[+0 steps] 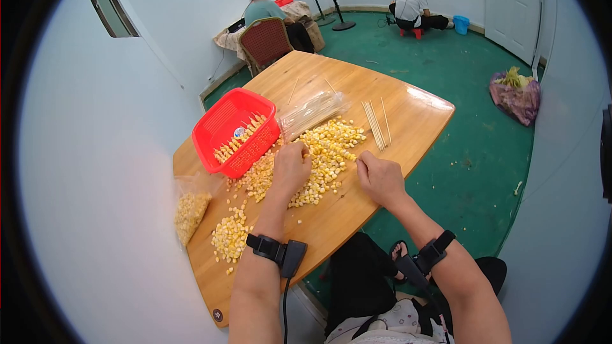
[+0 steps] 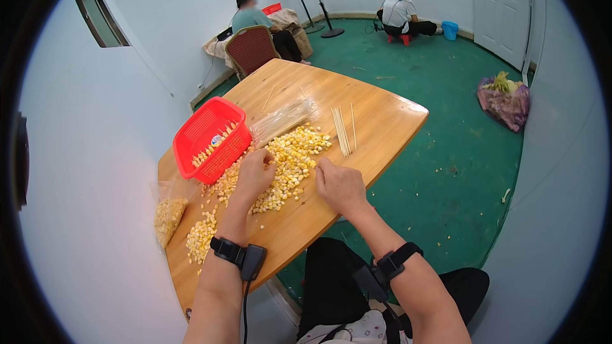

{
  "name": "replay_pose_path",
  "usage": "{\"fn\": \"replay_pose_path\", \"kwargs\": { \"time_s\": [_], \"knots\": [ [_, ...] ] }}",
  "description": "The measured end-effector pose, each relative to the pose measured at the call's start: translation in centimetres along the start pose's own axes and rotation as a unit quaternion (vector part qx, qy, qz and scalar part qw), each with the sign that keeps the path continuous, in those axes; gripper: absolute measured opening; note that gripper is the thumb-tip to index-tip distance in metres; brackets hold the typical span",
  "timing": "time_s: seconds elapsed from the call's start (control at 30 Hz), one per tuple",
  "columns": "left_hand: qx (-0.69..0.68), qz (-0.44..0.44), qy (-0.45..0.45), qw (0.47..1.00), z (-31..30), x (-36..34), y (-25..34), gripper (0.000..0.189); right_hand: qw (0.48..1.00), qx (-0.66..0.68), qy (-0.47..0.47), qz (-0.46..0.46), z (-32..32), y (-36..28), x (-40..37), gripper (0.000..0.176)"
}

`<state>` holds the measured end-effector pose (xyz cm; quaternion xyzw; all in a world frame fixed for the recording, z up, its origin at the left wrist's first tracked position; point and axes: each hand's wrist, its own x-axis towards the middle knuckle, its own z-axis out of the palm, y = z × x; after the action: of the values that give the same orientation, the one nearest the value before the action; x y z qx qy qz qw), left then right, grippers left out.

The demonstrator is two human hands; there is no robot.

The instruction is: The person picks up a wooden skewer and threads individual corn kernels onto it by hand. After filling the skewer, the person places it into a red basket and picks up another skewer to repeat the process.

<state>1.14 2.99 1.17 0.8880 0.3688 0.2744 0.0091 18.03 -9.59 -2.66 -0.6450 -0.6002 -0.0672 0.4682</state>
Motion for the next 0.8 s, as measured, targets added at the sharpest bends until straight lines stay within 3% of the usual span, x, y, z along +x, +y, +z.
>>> {"fn": "replay_pose_path", "kwargs": {
  "time_s": [0.37, 0.8],
  "knots": [
    [-0.236, -0.173, 0.046, 0.955, 0.5, 0.3, -1.4, 0.016, 1.000, -0.001, -0.012, -0.025, 0.0, 0.2, -0.1, 0.013],
    [-0.290, -0.190, 0.037, 0.937, 0.9, 0.4, -1.9, 0.016, 0.999, 0.011, -0.026, -0.045, -0.4, -0.1, 0.0, 0.013]
  ]
}}
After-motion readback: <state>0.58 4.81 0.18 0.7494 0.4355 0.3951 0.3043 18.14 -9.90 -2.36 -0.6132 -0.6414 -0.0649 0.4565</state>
